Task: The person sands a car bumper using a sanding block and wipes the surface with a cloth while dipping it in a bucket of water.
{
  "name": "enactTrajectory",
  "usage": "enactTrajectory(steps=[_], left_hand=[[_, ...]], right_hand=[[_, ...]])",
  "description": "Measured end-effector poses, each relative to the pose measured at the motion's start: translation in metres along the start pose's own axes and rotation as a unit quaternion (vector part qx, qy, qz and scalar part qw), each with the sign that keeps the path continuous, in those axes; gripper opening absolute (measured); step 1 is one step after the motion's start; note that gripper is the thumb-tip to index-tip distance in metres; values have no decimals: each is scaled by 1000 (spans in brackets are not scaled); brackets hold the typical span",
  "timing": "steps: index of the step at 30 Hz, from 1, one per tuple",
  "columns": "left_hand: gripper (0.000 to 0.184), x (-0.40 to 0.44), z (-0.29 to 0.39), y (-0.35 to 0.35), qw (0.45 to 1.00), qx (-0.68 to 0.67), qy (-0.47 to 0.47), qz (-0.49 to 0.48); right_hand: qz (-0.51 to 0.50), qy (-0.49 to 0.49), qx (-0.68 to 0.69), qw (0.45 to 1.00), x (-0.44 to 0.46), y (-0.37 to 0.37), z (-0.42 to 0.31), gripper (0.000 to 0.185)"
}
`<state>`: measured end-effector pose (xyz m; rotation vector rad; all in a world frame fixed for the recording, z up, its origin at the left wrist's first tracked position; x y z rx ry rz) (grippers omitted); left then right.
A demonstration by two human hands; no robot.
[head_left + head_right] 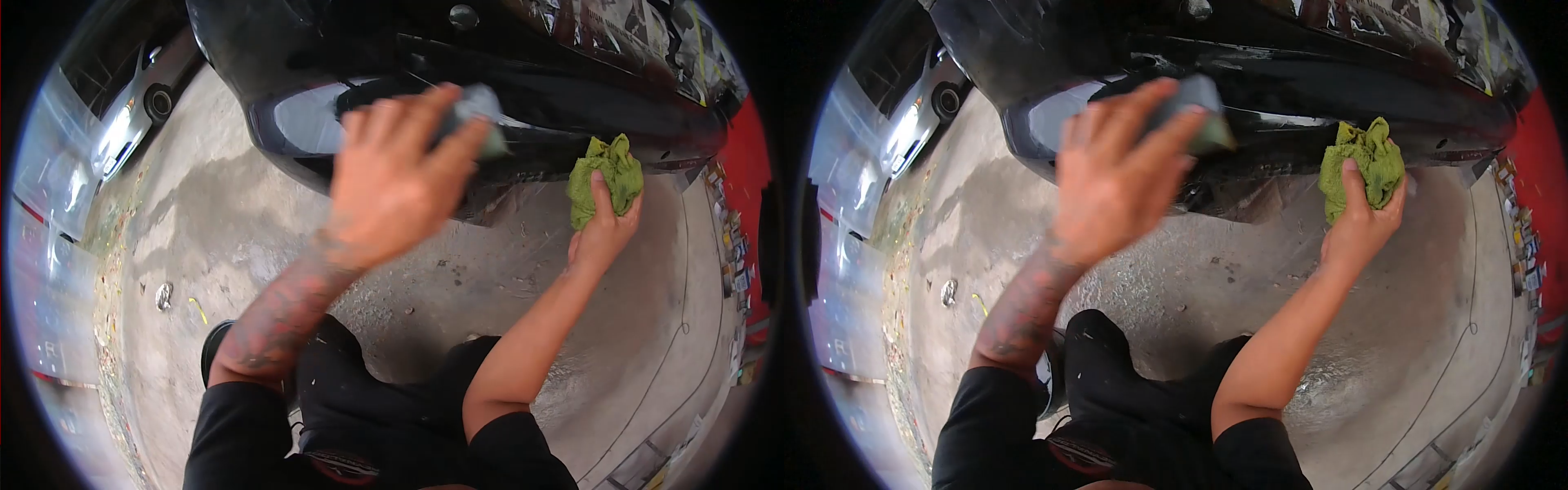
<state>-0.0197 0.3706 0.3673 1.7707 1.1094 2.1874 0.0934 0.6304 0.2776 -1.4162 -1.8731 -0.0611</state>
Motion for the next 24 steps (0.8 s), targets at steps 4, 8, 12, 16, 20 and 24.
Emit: enactTrajectory(steps=[4, 8, 12, 16, 20, 24], left_hand=[[53, -9, -36, 19, 998, 57, 2, 32], [52, -4, 10, -6, 998, 15, -55, 9], [54, 0, 13, -11, 998, -15, -56, 13], [56, -12, -43, 23, 999, 32, -1, 24], [56, -34, -82, 37, 995, 57, 42, 74], [53, -26, -54, 30, 995, 40, 59, 66]], right_hand=[[2, 5, 4, 1000, 0, 0, -1, 53], [1, 15, -39, 999, -1, -1, -3, 55], [10, 19, -32, 999, 1, 3, -1, 50], [-5, 10, -21, 1000, 0, -1, -4, 50], [-23, 13, -40, 999, -6, -10, -14, 55], [-82, 95, -168, 978, -7, -20, -25, 51]])
Point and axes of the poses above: each hand's wrist, its own x-axis towards the middle knuckle, its own y-axis out of the back of the hand, z = x × y, the point moved 9 cm from there along x, towards the middle knuckle, and after that the axes turned 11 degrees about y, right-handed, at the moved point
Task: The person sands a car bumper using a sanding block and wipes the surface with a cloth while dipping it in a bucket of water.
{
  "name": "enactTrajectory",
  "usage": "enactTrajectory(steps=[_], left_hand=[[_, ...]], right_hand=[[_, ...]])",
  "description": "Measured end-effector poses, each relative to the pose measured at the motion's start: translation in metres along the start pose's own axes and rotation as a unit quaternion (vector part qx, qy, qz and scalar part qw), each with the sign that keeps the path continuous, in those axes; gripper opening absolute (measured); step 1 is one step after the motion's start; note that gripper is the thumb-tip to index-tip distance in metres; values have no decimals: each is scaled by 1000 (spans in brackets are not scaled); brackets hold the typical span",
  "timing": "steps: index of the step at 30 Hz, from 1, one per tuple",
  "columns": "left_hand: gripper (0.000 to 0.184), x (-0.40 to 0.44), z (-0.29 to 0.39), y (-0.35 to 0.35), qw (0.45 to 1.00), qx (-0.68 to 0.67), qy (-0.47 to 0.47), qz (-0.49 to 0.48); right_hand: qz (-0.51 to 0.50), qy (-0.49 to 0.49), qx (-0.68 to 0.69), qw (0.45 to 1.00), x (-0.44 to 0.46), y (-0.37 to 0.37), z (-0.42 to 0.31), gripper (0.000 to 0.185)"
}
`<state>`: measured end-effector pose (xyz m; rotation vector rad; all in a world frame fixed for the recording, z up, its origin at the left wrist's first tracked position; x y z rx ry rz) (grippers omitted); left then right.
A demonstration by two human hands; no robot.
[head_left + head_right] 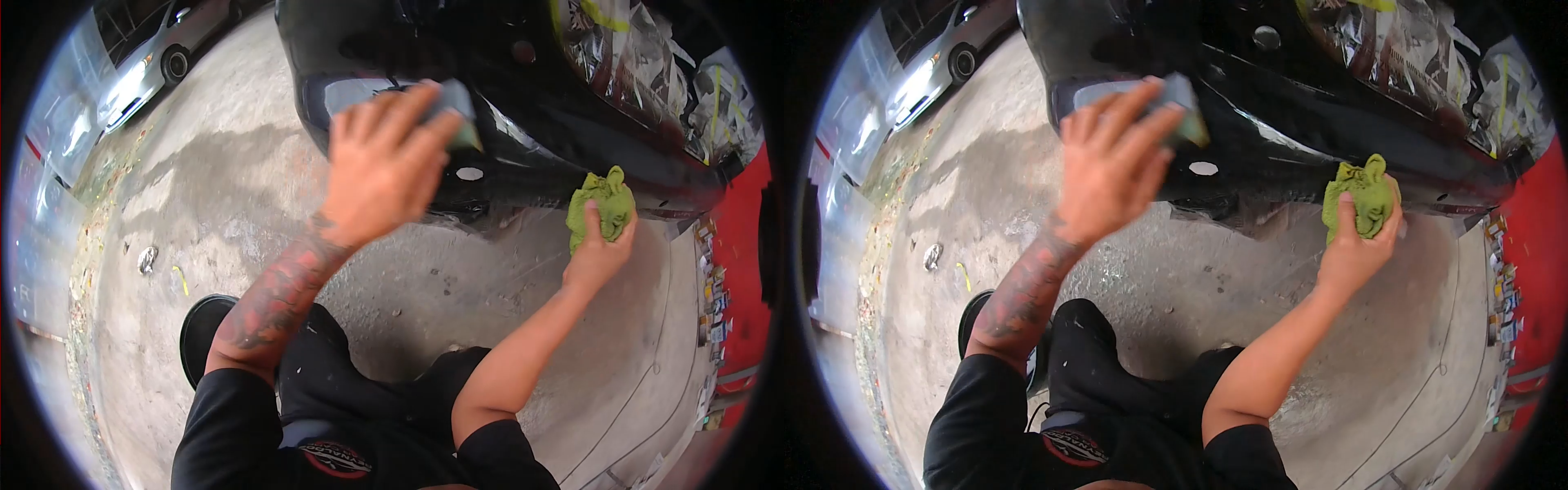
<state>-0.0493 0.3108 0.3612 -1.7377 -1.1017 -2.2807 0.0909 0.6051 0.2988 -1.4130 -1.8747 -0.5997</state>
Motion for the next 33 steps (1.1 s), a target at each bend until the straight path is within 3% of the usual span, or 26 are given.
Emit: enactTrajectory(steps=[2, 5, 13, 17, 20, 22, 25, 28, 32, 33], left_hand=[[52, 2, 28, -11, 997, -36, -64, -12], [52, 12, 18, -9, 996, -40, -77, -24], [57, -9, -62, 16, 999, 16, -38, 11], [61, 5, -38, 6, 982, 20, -181, -53], [58, 33, -28, 7, 953, 102, -287, -3], [59, 61, -25, 19, 939, 144, -306, 55], [60, 106, -13, 42, 925, 166, -314, 137], [59, 92, -7, 39, 944, 125, -249, 174], [56, 41, -19, 15, 963, 85, -255, 18], [57, 30, -30, 19, 977, 46, -209, -12]], right_hand=[[-27, 81, -98, 992, 2, -9, -20, 52], [-59, 103, -131, 984, 1, -18, -38, 54], [-62, 72, -80, 992, 0, -17, -29, 54], [-56, 71, -73, 993, -1, -18, -27, 54], [-51, 73, -58, 994, 0, -17, -25, 54], [-49, 76, -72, 993, 0, -18, -30, 54], [-43, 83, -86, 992, 0, -18, -32, 54], [-55, 102, -122, 986, -2, -22, -42, 57], [-129, 229, -141, 954, -15, -61, -97, 67], [-158, 280, -141, 936, -21, -77, -117, 70]])
Point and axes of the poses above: each hand's wrist, its own x-axis towards the middle knuckle, its own y-axis out of the back of the hand, z = x × y, the point moved 9 cm from there along x, towards the middle knuckle, and after that the axes turned 11 degrees about y, right-handed, at the moved point
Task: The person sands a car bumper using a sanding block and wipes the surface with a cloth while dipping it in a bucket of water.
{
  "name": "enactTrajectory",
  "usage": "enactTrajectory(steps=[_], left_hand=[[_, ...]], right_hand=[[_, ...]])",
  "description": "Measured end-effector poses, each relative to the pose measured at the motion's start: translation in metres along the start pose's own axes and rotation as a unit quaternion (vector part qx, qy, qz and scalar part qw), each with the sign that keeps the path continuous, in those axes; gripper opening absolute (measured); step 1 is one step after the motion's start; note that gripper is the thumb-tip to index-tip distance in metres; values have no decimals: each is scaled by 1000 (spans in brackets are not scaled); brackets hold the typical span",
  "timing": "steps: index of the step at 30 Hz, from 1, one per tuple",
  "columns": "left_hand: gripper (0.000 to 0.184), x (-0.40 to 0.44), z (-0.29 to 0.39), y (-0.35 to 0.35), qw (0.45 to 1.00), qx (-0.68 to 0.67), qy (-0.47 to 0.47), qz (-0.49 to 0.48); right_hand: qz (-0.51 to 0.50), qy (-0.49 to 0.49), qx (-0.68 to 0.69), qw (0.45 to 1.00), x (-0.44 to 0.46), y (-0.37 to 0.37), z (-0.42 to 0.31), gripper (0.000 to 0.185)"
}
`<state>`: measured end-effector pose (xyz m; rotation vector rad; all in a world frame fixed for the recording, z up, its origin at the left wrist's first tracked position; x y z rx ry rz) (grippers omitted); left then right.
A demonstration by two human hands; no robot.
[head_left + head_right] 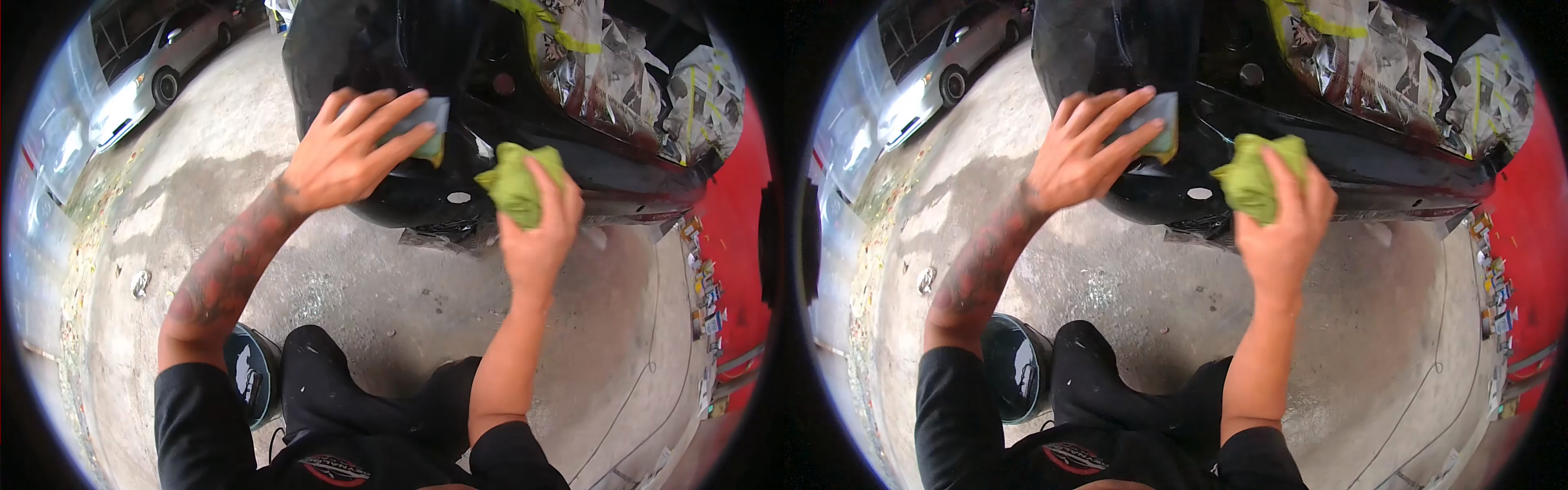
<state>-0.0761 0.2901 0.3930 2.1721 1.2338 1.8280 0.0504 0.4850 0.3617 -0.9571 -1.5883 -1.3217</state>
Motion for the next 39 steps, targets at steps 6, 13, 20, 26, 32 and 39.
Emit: enactTrajectory(steps=[6, 13, 20, 26, 32, 39], left_hand=[[56, -128, -23, 33, 968, -29, 242, -54], [56, -261, -15, 71, 903, -23, 423, -70], [58, -237, -4, 73, 904, -55, 421, -45], [56, -212, -26, 85, 915, -70, 397, -1], [52, -142, -58, 62, 890, -150, 411, 126], [46, -118, -65, -22, 843, -139, 469, 224]], right_hand=[[-56, 292, -19, 955, 46, -65, -104, 45], [253, 321, -138, 902, 171, -57, -155, 23], [72, 458, -120, 878, 132, -167, -218, 11], [-35, 449, -40, 892, 86, -127, -162, 18], [7, 301, 31, 953, 71, -48, -33, 69], [20, 175, 37, 984, 53, -12, 47, 66]])
Point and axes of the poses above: each hand's wrist, its own x-axis towards the middle knuckle, its own y-axis out of the back of the hand, z = x × y, the point moved 9 cm from there along x, towards the middle knuckle, and after that the axes turned 11 degrees about y, right-handed, at the moved point
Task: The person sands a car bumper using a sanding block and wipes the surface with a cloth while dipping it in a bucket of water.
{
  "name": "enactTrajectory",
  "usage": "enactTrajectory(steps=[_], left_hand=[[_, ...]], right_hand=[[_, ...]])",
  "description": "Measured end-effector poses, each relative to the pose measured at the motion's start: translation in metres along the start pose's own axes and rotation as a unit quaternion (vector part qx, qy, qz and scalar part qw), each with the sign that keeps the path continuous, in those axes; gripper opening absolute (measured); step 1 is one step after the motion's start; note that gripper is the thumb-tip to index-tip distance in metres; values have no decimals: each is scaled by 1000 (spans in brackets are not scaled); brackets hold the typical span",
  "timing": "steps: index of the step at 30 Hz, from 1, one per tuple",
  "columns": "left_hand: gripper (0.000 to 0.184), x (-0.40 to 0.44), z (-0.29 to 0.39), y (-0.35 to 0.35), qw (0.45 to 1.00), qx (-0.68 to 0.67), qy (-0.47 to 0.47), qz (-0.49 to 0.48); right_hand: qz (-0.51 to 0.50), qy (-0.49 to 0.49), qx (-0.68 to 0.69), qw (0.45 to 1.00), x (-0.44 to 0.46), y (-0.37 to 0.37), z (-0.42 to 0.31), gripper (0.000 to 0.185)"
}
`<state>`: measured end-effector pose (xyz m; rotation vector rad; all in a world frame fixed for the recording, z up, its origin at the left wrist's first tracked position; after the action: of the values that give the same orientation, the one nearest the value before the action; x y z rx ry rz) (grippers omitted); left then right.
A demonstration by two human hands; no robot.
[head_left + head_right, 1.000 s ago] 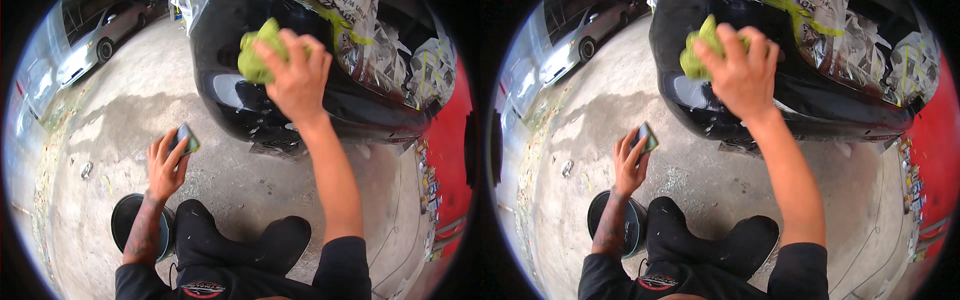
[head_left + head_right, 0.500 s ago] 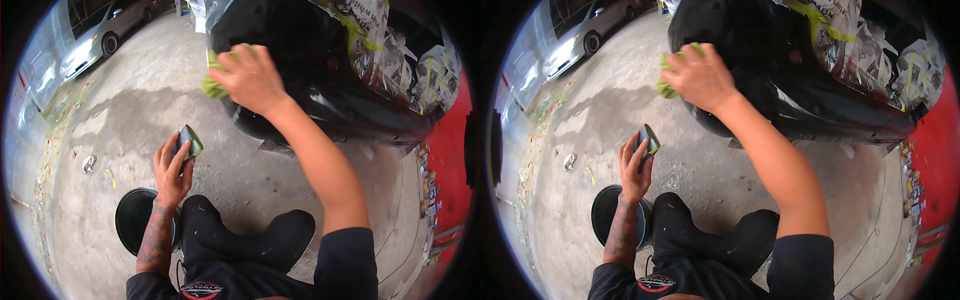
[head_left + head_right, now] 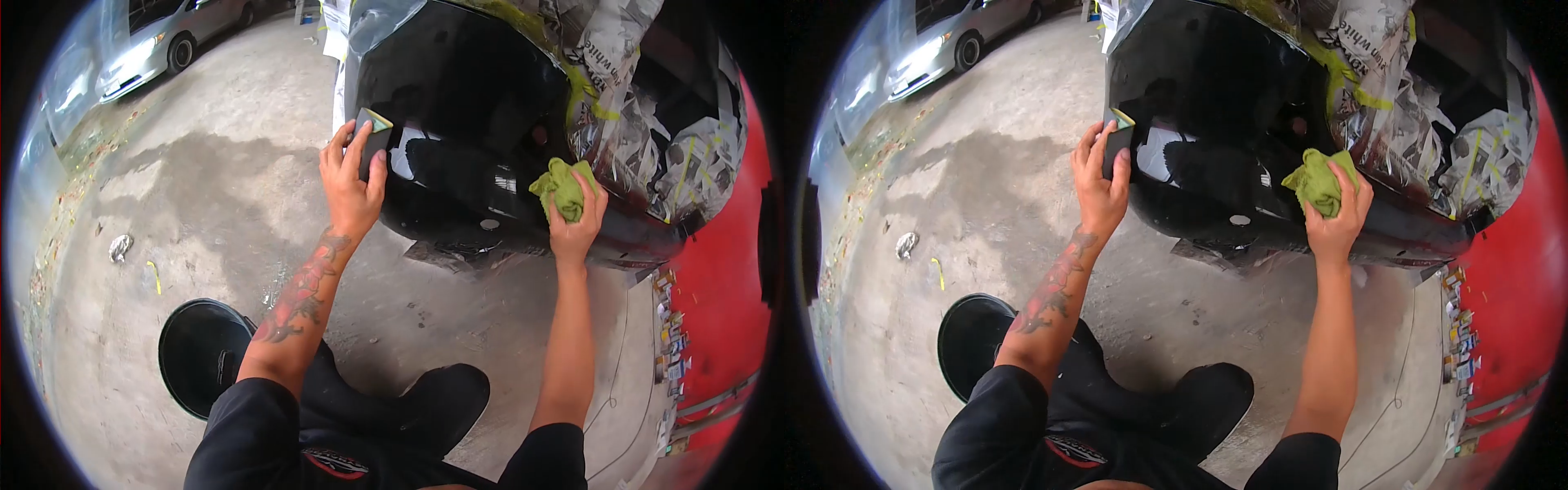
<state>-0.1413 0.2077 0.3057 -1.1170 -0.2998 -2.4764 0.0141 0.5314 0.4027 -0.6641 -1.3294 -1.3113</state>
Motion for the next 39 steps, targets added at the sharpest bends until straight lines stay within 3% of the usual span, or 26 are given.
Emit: enactTrajectory(steps=[6, 13, 21, 25, 32, 36, 39], left_hand=[[48, 76, 27, -8, 991, -25, -100, 82], [48, 56, 16, 3, 985, 57, -161, -4], [48, 111, 101, -3, 961, 23, -251, 114], [49, 88, 91, -3, 960, 39, -268, 75], [49, 100, 115, -10, 963, -20, -237, 126], [47, 104, 111, -8, 964, 13, -236, 120], [45, 106, 116, -12, 971, -44, -177, 153]], right_hand=[[4, 1, 21, 1000, -2, -4, 0, 65], [-27, 5, 33, 999, 6, -12, 5, 68], [-13, -23, 39, 999, 2, -10, 9, 64], [-12, -45, 50, 998, 0, -10, 11, 62], [-15, -48, 57, 997, 1, -9, 11, 61], [-9, -60, 60, 996, 0, -9, 12, 59], [-19, -55, 40, 998, 1, -8, 8, 50]])
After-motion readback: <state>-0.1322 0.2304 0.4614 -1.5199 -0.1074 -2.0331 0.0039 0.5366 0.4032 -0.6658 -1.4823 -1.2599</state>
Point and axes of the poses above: each hand's wrist, its own x-axis towards the middle knuckle, its own y-axis out of the back of the hand, z = x × y, the point moved 9 cm from there along x, towards the middle knuckle, and after that the axes turned 11 degrees about y, right-handed, at the moved point
